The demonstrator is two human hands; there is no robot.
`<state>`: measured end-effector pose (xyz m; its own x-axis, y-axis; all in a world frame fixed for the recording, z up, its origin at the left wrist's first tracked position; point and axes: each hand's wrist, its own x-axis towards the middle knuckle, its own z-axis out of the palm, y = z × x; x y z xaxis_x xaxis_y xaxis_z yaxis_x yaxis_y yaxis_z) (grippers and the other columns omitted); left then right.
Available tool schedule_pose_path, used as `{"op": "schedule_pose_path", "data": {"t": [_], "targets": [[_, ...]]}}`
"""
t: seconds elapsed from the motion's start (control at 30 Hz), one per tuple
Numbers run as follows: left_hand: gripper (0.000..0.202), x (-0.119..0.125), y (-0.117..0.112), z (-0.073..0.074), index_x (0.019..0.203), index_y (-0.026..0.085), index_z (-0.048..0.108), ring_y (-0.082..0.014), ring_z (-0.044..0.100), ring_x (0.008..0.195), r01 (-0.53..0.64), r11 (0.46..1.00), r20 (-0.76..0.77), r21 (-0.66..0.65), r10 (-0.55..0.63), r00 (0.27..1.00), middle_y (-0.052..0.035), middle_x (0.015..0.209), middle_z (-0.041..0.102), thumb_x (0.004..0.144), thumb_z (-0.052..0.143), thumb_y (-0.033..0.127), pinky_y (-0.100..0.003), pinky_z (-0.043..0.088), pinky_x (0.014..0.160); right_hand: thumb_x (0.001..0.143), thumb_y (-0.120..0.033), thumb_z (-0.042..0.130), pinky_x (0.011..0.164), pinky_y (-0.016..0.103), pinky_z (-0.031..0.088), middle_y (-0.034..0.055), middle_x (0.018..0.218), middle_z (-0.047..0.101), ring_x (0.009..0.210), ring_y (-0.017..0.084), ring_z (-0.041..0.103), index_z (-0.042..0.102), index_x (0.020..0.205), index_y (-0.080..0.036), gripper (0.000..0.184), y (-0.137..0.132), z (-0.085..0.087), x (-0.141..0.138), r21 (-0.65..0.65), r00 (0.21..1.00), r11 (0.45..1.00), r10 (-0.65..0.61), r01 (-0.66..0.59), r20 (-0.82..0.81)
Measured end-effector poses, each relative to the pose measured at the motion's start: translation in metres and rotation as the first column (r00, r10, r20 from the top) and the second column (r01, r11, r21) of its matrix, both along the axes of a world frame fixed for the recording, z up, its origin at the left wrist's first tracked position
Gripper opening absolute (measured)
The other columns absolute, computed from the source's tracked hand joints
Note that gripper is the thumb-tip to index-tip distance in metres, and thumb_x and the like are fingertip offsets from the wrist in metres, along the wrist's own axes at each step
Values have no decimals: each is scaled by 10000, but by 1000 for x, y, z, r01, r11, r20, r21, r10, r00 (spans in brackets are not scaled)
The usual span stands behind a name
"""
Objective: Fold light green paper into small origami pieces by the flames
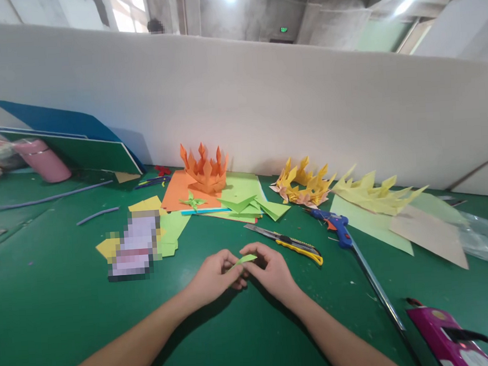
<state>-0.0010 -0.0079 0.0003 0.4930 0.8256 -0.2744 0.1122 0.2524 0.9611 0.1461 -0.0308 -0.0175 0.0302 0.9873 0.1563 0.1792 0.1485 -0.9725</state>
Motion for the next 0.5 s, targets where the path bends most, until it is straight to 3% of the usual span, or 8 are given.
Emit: {"op": "schedule_pose_path", "data": {"t": [0.13, 0.2, 0.33, 0.5], "targets": [[337, 0, 2, 0, 705, 148, 485, -123, 649, 557, -41, 996, 39, -79, 44, 998, -6, 569, 655, 642, 692, 405, -250, 512, 595, 627, -220, 618, 558, 247, 464, -7, 742, 584, 586, 125, 547, 547, 928, -195, 310, 4, -2, 1, 25, 995, 998, -49, 51, -85], [329, 0, 3, 2, 705, 142, 490, -123, 657, 580, -90, 990, 61, -106, 97, 993, -15, 612, 666, 645, 697, 392, -244, 516, 604, 608, -242, 646, 550, 244, 457, -10, 743, 575, 575, 118, 536, 523, 915, -192, 335, 5, -2, 2, 9, 992, 998, -64, 66, -113], [295, 0, 3, 4, 696, 138, 497, -122, 660, 597, -143, 981, 86, -135, 155, 984, -17, 637, 666, 657, 705, 344, -238, 522, 609, 615, -250, 646, 534, 236, 429, -39, 655, 529, 538, 110, 510, 480, 788, -198, 245, 5, -1, 2, 6, 995, 998, -65, 66, -70], [280, 2, 3, 4, 714, 145, 494, -118, 652, 578, -164, 975, 119, -153, 183, 976, -18, 627, 672, 657, 710, 314, -241, 520, 604, 654, -204, 601, 545, 237, 428, -31, 662, 503, 562, 114, 481, 448, 683, -206, 156, 2, 0, 1, 144, 994, 986, -91, 82, 59]]}}
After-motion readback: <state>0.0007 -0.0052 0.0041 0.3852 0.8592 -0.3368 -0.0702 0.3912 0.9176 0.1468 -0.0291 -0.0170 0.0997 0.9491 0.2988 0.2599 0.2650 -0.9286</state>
